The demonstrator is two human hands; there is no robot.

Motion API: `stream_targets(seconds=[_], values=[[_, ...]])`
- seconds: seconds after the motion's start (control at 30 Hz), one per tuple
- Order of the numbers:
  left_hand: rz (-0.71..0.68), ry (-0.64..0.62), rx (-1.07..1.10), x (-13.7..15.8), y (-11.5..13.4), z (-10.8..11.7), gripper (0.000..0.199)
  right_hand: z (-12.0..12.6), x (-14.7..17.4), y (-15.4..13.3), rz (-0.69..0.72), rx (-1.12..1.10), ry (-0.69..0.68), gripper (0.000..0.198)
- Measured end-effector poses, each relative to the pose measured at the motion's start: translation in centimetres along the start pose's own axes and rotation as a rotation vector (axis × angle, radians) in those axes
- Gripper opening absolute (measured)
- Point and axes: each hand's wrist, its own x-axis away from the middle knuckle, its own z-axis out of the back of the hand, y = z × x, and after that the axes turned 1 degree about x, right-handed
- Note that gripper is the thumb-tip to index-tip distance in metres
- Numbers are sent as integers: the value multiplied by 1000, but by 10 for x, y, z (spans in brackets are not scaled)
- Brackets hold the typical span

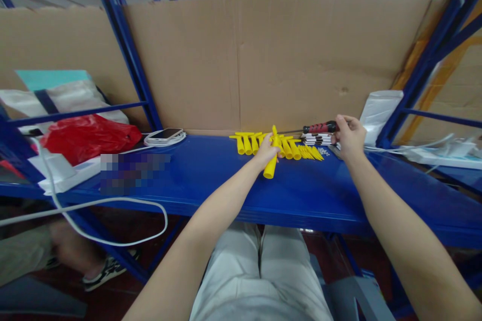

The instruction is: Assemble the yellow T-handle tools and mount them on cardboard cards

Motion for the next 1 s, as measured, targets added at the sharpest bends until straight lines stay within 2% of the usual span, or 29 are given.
stream_targets(seconds=[0.17,0.3,0.4,0.67,0.83,1.0], values=[[-84,44,-59,0,-1,3,84,-2,6,-15,-278,-146,-79,31],[-128,91,-95,-2,-2,5,88,0,5,-21,-421,-256,-181,29],[-146,112,-128,-4,-4,7,88,1,4,-21,-438,-288,-210,31],[-175,127,-185,-8,-8,8,85,4,1,-18,-430,-250,-159,37],[-188,101,-160,-6,-5,7,84,7,-2,-13,-500,-227,-179,38],[-160,99,-126,-5,-5,7,86,5,2,-16,-470,-243,-207,35]])
